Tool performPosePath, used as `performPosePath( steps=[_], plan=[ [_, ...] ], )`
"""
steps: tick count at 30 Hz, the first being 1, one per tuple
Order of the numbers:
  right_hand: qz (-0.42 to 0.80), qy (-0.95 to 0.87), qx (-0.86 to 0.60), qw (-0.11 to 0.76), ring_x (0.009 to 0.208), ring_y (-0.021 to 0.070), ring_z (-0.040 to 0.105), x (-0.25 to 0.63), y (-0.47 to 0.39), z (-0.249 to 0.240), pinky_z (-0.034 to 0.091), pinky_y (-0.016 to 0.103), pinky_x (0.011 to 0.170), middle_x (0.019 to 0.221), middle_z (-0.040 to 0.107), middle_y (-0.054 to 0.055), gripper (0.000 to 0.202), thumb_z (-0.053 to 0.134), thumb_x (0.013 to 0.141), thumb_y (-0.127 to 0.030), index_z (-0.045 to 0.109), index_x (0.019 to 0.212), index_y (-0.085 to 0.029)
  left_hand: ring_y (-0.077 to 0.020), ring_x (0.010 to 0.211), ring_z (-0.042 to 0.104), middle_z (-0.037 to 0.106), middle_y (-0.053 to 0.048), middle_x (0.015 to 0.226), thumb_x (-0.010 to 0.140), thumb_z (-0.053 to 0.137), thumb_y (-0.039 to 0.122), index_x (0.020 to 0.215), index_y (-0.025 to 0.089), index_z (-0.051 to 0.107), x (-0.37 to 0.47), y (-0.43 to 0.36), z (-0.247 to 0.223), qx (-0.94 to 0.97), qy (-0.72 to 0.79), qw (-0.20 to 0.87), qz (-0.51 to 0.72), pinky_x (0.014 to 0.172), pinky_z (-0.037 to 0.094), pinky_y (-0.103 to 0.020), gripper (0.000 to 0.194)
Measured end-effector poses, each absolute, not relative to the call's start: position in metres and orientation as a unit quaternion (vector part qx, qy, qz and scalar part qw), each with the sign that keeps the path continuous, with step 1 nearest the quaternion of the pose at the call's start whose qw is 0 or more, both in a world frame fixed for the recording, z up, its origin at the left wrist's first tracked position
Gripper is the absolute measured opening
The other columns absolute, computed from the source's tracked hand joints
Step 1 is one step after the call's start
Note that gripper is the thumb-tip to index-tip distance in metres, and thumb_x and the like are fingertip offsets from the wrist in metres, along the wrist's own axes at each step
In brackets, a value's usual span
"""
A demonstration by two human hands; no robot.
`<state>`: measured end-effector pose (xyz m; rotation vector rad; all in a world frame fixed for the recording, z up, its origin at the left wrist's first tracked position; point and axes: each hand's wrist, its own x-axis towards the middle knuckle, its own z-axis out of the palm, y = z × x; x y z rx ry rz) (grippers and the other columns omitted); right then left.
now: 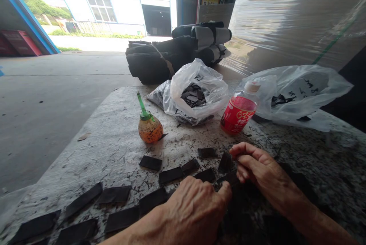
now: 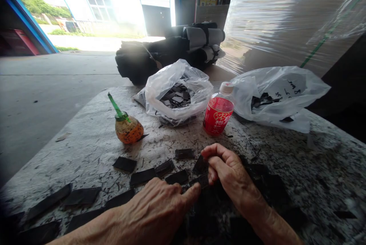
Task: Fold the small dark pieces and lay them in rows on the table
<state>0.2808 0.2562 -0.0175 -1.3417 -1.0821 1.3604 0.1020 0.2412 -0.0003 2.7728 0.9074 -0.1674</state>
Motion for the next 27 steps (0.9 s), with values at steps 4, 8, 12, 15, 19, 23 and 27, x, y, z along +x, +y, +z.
performPosePath(
  steps=[4,8,12,15,19,23,27],
  plan=[
    [0.564,-0.368,-0.511,0.534,0.042,0.0028,0.035,0.292,0.265,-0.011,0.036,0.019,0.042,0.065,0.05,-0.006,0.013,0.062,0.066,-0.024,0.056,0.077,-0.019,-0.0208,0.049,0.056,0.063,-0.003,0.067,0.073,0.046,0.015,0.123,0.015,0.039,0.104,0.237,-0.014,0.947,0.313,0.07,-0.024,0.042,0.03,-0.029,0.05],
    [0.553,-0.346,-0.511,0.56,0.04,0.0001,0.033,0.305,0.267,-0.006,0.031,0.015,0.037,0.071,0.053,-0.005,0.017,0.067,0.063,-0.024,0.058,0.076,-0.02,-0.0194,0.047,0.053,0.061,-0.001,0.066,0.073,0.044,0.015,0.122,0.014,0.039,0.102,0.234,-0.016,0.951,0.305,0.052,0.002,0.041,0.024,-0.03,0.05],
    [0.56,-0.371,-0.538,0.508,0.036,0.0007,0.035,0.308,0.257,-0.007,0.03,0.015,0.035,0.06,0.05,-0.007,0.021,0.072,0.067,-0.028,0.062,0.081,-0.018,-0.018,0.046,0.051,0.061,0.002,0.067,0.068,0.041,0.01,0.106,0.023,0.045,0.098,0.236,-0.005,0.943,0.318,0.094,-0.01,0.042,0.023,-0.03,0.04],
    [0.558,-0.388,-0.554,0.481,0.034,0.0003,0.031,0.307,0.251,-0.01,0.027,0.016,0.033,0.053,0.044,-0.01,0.026,0.074,0.066,-0.035,0.06,0.08,-0.017,-0.0171,0.046,0.051,0.061,0.003,0.068,0.067,0.04,0.009,0.105,0.025,0.044,0.098,0.238,0.001,0.935,0.331,0.126,-0.028,0.042,0.024,-0.029,0.041],
    [0.547,-0.402,-0.58,0.451,0.034,0.0015,0.029,0.309,0.251,-0.01,0.025,0.016,0.034,0.047,0.039,-0.011,0.034,0.074,0.062,-0.043,0.057,0.077,-0.018,-0.0155,0.056,0.056,0.063,0.0,0.072,0.071,0.042,0.007,0.106,0.023,0.047,0.1,0.236,0.009,0.922,0.351,0.151,-0.064,0.05,0.034,-0.025,0.039],
    [0.544,-0.413,-0.598,0.42,0.037,0.0031,0.028,0.311,0.248,-0.008,0.022,0.016,0.036,0.044,0.036,-0.011,0.036,0.073,0.063,-0.048,0.056,0.076,-0.018,-0.0169,0.062,0.059,0.064,-0.002,0.077,0.073,0.045,0.01,0.109,0.022,0.048,0.096,0.231,0.021,0.9,0.374,0.21,-0.071,0.053,0.039,-0.024,0.038],
    [0.569,-0.483,-0.572,0.34,0.044,0.0046,0.036,0.303,0.236,-0.002,0.029,0.017,0.041,0.052,0.045,-0.008,0.03,0.066,0.072,-0.047,0.061,0.082,-0.019,-0.0163,0.07,0.059,0.064,-0.001,0.078,0.083,0.044,0.021,0.126,0.024,0.038,0.088,0.229,0.024,0.857,0.401,0.319,0.05,0.06,0.043,-0.022,0.043]
  ],
)
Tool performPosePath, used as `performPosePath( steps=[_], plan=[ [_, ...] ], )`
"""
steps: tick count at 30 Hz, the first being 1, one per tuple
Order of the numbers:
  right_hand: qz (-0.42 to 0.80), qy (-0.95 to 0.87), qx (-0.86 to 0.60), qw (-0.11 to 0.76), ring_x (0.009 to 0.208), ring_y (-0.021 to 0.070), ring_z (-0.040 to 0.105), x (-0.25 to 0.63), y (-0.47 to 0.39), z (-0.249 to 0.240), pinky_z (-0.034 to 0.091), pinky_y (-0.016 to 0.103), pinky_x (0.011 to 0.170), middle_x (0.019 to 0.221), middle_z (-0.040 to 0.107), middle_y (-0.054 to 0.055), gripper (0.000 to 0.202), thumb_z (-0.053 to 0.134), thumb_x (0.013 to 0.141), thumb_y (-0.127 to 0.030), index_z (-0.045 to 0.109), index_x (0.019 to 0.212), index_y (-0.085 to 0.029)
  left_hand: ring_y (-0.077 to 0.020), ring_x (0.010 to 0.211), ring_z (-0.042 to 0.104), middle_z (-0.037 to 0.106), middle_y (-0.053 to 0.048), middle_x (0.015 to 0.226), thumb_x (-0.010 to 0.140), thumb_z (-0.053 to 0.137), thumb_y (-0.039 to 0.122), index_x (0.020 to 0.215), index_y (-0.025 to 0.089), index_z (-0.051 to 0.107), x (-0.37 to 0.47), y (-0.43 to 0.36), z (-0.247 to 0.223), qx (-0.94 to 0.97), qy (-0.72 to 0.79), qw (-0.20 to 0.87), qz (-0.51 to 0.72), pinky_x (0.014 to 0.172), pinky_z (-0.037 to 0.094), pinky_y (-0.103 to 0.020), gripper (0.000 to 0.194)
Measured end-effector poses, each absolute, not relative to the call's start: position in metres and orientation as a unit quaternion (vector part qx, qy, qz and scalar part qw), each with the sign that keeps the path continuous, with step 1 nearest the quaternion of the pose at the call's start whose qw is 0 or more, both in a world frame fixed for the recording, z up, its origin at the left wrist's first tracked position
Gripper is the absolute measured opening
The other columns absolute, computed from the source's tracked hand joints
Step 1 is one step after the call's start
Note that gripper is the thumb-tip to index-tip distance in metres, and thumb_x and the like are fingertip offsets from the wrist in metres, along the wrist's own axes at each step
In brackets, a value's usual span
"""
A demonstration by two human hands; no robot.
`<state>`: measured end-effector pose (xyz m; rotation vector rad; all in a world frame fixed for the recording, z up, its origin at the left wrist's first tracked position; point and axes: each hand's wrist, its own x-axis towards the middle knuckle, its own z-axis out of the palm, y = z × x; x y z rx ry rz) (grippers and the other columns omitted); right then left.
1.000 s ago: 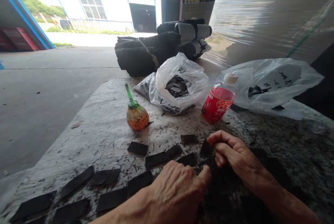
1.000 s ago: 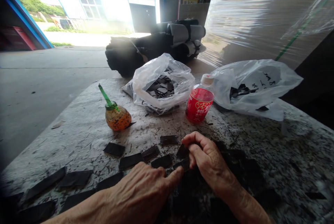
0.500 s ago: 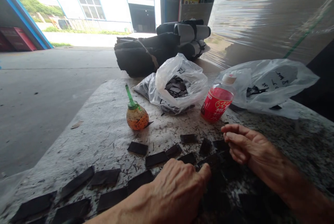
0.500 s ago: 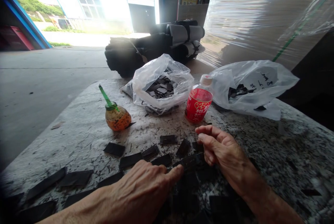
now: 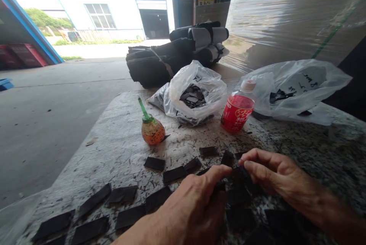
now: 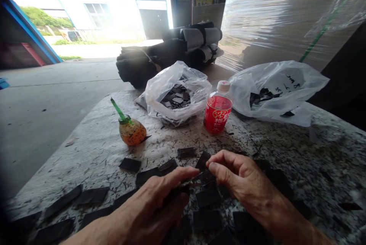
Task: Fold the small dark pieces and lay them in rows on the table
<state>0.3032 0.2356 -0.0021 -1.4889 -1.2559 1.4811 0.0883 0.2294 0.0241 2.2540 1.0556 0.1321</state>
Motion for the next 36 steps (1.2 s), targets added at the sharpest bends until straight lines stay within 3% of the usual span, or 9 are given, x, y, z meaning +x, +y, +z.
performPosePath(
  steps=[4,8,12,14,17,20,24,29,36],
  plan=[
    [0.638,-0.546,-0.49,0.233,0.07,0.0115,0.056,0.281,0.223,0.013,0.042,0.02,0.06,0.084,0.065,-0.001,0.025,0.062,0.078,-0.042,0.065,0.092,-0.022,-0.0168,0.077,0.059,0.064,-0.001,0.081,0.083,0.051,0.034,0.126,0.025,0.041,0.08,0.229,0.022,0.808,0.395,0.421,0.115,0.066,0.044,-0.023,0.045],
    [0.667,-0.555,-0.456,0.196,0.081,0.0154,0.059,0.263,0.219,0.021,0.042,0.024,0.074,0.081,0.068,-0.001,0.01,0.062,0.076,-0.026,0.068,0.073,-0.018,-0.0172,0.075,0.059,0.064,-0.002,0.08,0.081,0.055,0.043,0.125,0.023,0.043,0.073,0.224,0.016,0.749,0.4,0.506,0.155,0.064,0.045,-0.023,0.049],
    [0.662,-0.51,-0.517,0.185,0.061,0.0097,0.052,0.252,0.218,0.015,0.039,0.019,0.056,0.069,0.065,-0.002,0.017,0.065,0.071,-0.033,0.068,0.081,-0.019,-0.0156,0.067,0.058,0.063,-0.002,0.076,0.081,0.054,0.047,0.124,0.021,0.044,0.067,0.216,0.007,0.682,0.403,0.582,0.183,0.057,0.043,-0.022,0.052],
    [0.677,-0.495,-0.519,0.167,0.052,0.0064,0.044,0.248,0.217,0.011,0.033,0.017,0.048,0.062,0.061,-0.004,0.012,0.062,0.072,-0.028,0.066,0.077,-0.017,-0.0141,0.063,0.058,0.063,-0.002,0.074,0.084,0.049,0.046,0.121,0.019,0.045,0.065,0.214,0.006,0.657,0.397,0.615,0.18,0.054,0.041,-0.021,0.046],
    [0.688,-0.495,-0.507,0.155,0.048,0.0044,0.041,0.244,0.218,0.008,0.032,0.015,0.046,0.056,0.052,-0.006,0.009,0.058,0.073,-0.02,0.061,0.066,-0.016,-0.0141,0.067,0.059,0.064,-0.003,0.08,0.086,0.045,0.033,0.119,0.018,0.047,0.061,0.214,0.008,0.67,0.358,0.627,0.174,0.056,0.041,-0.02,0.036],
    [0.654,-0.536,-0.512,0.154,0.047,0.0044,0.039,0.249,0.224,0.006,0.032,0.015,0.044,0.057,0.048,-0.007,0.013,0.057,0.077,-0.026,0.059,0.069,-0.016,-0.0156,0.078,0.06,0.066,-0.004,0.093,0.081,0.047,0.02,0.116,0.019,0.049,0.054,0.214,0.013,0.728,0.351,0.57,0.145,0.063,0.042,-0.02,0.035],
    [0.548,-0.615,-0.539,0.176,0.049,0.007,0.041,0.258,0.244,0.007,0.036,0.017,0.044,0.056,0.048,-0.006,0.015,0.057,0.077,-0.03,0.062,0.07,-0.018,-0.015,0.069,0.059,0.066,-0.002,0.081,0.085,0.036,0.015,0.096,0.022,0.056,0.039,0.217,0.02,0.811,0.436,0.39,0.011,0.061,0.042,-0.022,0.024],
    [0.472,-0.674,-0.543,0.167,0.052,0.0106,0.047,0.255,0.271,0.007,0.04,0.02,0.047,0.058,0.052,-0.004,0.012,0.056,0.075,-0.03,0.064,0.075,-0.021,-0.0134,0.064,0.054,0.059,-0.001,0.09,0.068,0.042,0.0,0.092,0.023,0.05,0.022,0.231,0.014,0.863,0.461,0.206,-0.018,0.054,0.037,-0.023,0.034],
    [0.46,-0.703,-0.53,0.117,0.057,0.0118,0.051,0.24,0.286,-0.004,0.043,0.02,0.051,0.064,0.055,-0.004,0.013,0.051,0.079,-0.029,0.062,0.076,-0.021,-0.0124,0.051,0.046,0.053,0.003,0.079,0.085,0.038,0.012,0.087,0.024,0.046,0.016,0.25,-0.005,0.869,0.476,0.138,-0.008,0.045,0.023,-0.027,0.015]
  ],
)
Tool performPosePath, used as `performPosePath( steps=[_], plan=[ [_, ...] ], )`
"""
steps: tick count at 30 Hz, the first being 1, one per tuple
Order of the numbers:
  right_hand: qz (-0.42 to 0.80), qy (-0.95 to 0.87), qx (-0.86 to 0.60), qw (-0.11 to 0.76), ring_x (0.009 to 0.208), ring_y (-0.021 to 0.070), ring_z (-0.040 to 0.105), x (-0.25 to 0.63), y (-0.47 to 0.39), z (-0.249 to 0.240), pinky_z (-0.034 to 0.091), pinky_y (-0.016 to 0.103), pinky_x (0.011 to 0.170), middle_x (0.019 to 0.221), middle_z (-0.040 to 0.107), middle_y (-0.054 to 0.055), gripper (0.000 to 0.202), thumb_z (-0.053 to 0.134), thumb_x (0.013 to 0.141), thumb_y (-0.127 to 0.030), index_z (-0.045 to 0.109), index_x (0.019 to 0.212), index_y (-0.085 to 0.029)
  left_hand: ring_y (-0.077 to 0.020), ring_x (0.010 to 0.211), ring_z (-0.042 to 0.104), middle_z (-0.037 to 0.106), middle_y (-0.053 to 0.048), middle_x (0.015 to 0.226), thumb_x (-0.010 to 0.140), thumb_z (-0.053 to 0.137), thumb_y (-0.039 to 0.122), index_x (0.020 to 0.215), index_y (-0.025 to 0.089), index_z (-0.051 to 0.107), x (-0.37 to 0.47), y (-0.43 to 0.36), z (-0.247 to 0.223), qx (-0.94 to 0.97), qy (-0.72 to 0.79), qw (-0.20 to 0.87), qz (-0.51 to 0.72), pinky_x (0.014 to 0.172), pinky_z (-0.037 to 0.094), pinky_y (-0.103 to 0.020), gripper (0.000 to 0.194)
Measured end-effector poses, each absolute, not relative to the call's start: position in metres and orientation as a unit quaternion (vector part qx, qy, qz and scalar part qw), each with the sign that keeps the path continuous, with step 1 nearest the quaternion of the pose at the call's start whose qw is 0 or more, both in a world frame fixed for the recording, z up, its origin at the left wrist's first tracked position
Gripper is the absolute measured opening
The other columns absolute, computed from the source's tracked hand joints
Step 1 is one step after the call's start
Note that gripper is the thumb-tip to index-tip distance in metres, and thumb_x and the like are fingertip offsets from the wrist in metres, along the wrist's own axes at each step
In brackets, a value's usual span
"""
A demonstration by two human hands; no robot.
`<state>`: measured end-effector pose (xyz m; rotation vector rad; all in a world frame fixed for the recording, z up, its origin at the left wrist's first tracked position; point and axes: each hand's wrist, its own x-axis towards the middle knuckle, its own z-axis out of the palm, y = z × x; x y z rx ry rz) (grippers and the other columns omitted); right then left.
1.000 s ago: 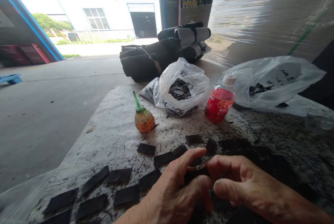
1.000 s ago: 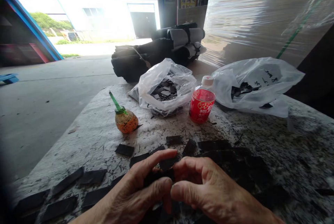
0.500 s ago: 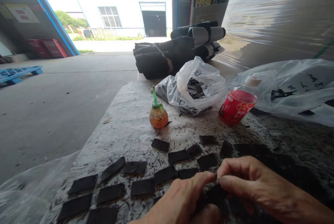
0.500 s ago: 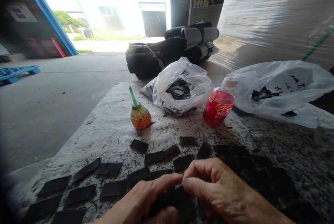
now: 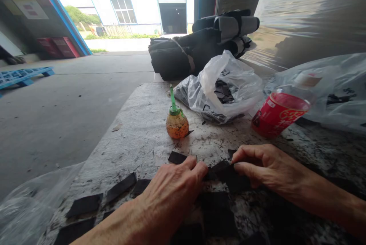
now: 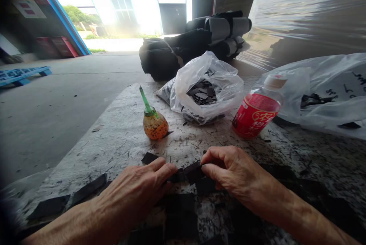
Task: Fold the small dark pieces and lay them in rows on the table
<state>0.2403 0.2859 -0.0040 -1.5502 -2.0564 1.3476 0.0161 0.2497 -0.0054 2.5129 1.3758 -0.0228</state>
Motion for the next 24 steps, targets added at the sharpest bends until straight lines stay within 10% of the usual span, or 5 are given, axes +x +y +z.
performPosePath(
  steps=[24],
  plan=[
    [0.453,-0.708,-0.53,0.112,0.053,0.0098,0.042,0.244,0.29,-0.009,0.033,0.02,0.047,0.06,0.049,-0.005,0.015,0.051,0.08,-0.032,0.061,0.077,-0.021,-0.0132,0.068,0.05,0.049,0.003,0.083,0.079,0.046,0.019,0.082,0.024,0.042,0.018,0.269,0.005,0.837,0.484,0.254,0.004,0.059,0.035,-0.026,0.007]
  ],
)
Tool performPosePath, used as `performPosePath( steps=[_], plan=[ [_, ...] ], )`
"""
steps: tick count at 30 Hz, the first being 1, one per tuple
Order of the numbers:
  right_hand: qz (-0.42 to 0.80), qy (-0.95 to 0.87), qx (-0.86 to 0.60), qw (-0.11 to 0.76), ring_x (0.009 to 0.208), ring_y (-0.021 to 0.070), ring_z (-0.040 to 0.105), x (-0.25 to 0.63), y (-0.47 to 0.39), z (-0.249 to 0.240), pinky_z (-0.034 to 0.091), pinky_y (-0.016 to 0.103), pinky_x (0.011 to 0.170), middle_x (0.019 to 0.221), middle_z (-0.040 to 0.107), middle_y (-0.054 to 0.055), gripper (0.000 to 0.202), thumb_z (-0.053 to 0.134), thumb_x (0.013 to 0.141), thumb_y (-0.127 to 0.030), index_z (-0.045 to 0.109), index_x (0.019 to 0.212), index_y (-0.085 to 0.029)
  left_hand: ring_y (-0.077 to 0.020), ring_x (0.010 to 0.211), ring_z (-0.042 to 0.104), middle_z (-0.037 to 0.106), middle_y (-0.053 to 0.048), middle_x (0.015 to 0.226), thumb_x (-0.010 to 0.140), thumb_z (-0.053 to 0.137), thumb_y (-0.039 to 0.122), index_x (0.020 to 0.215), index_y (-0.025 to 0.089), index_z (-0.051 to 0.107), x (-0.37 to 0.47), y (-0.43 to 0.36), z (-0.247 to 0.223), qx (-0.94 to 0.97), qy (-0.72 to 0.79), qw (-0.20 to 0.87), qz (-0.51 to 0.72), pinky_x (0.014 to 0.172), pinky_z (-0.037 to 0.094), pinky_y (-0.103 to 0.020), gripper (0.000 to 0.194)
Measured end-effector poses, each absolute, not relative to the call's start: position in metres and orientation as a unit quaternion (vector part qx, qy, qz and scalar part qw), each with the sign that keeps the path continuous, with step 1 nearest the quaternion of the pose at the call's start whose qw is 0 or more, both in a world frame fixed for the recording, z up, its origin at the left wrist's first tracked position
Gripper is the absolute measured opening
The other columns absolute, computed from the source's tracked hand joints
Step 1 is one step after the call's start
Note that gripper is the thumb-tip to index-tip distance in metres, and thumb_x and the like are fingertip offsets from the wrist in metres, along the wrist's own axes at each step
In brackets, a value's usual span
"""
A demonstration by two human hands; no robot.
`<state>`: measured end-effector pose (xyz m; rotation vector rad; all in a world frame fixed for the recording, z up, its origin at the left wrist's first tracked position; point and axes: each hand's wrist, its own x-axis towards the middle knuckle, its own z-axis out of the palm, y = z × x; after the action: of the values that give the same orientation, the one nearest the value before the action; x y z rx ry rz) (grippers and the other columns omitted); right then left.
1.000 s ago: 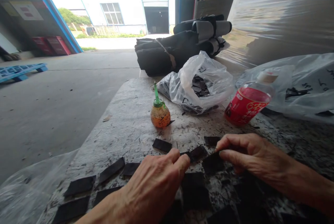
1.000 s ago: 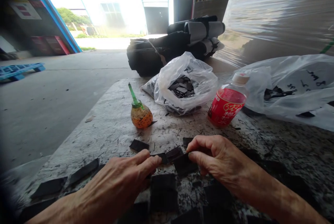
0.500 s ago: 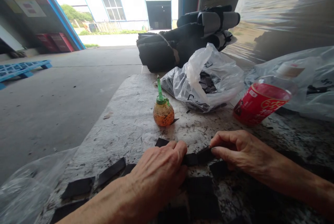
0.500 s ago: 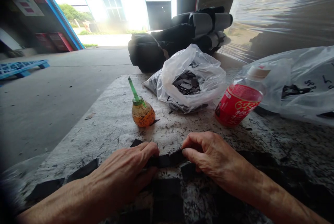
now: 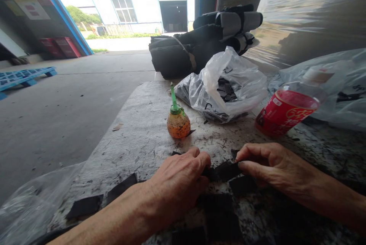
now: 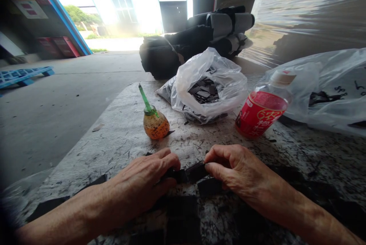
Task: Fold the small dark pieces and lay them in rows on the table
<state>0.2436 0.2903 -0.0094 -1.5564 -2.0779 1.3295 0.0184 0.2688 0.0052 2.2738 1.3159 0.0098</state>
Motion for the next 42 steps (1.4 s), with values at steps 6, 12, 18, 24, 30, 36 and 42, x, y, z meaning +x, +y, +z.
performPosePath(
  steps=[6,12,18,24,30,36,42],
  plan=[
    [0.437,-0.715,-0.532,0.12,0.052,0.0105,0.045,0.246,0.29,-0.004,0.034,0.02,0.047,0.06,0.053,-0.004,0.015,0.053,0.078,-0.033,0.062,0.074,-0.021,-0.0133,0.074,0.049,0.051,0.005,0.08,0.079,0.05,0.022,0.089,0.025,0.046,0.014,0.278,-0.008,0.838,0.461,0.283,0.072,0.066,0.036,-0.023,0.011],
    [0.442,-0.711,-0.53,0.136,0.05,0.0099,0.044,0.247,0.288,-0.005,0.035,0.02,0.045,0.057,0.051,-0.004,0.014,0.055,0.077,-0.031,0.063,0.071,-0.021,-0.013,0.072,0.05,0.053,0.005,0.078,0.077,0.052,0.022,0.084,0.025,0.048,0.017,0.284,-0.005,0.835,0.455,0.302,0.063,0.064,0.037,-0.023,0.009],
    [0.45,-0.707,-0.527,0.141,0.048,0.0086,0.041,0.248,0.288,-0.006,0.034,0.019,0.044,0.056,0.05,-0.004,0.015,0.056,0.076,-0.033,0.064,0.072,-0.021,-0.011,0.066,0.047,0.051,0.007,0.07,0.076,0.053,0.02,0.077,0.024,0.047,0.018,0.286,-0.001,0.834,0.445,0.317,0.075,0.058,0.034,-0.021,0.007],
    [0.464,-0.696,-0.529,0.14,0.048,0.0079,0.039,0.253,0.289,-0.008,0.032,0.019,0.044,0.055,0.049,-0.005,0.015,0.056,0.077,-0.035,0.062,0.074,-0.021,-0.0093,0.067,0.045,0.05,0.007,0.072,0.081,0.05,0.016,0.076,0.022,0.049,0.016,0.283,-0.005,0.835,0.422,0.333,0.118,0.062,0.033,-0.02,0.007],
    [0.471,-0.686,-0.535,0.145,0.048,0.0079,0.04,0.252,0.288,-0.007,0.034,0.019,0.045,0.056,0.05,-0.005,0.015,0.057,0.076,-0.035,0.062,0.074,-0.021,-0.0086,0.063,0.043,0.049,0.008,0.068,0.085,0.049,0.018,0.082,0.021,0.051,0.011,0.275,-0.007,0.81,0.419,0.376,0.163,0.06,0.034,-0.019,0.005],
    [0.493,-0.678,-0.531,0.123,0.048,0.0067,0.042,0.246,0.287,0.0,0.035,0.017,0.044,0.058,0.051,-0.005,0.013,0.057,0.076,-0.031,0.062,0.073,-0.02,-0.0086,0.061,0.042,0.048,0.008,0.07,0.086,0.05,0.026,0.09,0.023,0.044,0.0,0.272,-0.001,0.756,0.469,0.397,0.225,0.056,0.036,-0.019,0.008],
    [0.503,-0.682,-0.519,0.111,0.053,0.0075,0.046,0.237,0.29,-0.006,0.038,0.016,0.047,0.061,0.053,-0.005,0.011,0.055,0.078,-0.028,0.062,0.075,-0.02,-0.0115,0.066,0.048,0.052,0.006,0.07,0.083,0.055,0.027,0.082,0.022,0.053,-0.022,0.272,-0.01,0.773,0.536,0.3,0.16,0.06,0.036,-0.023,0.005]
  ],
)
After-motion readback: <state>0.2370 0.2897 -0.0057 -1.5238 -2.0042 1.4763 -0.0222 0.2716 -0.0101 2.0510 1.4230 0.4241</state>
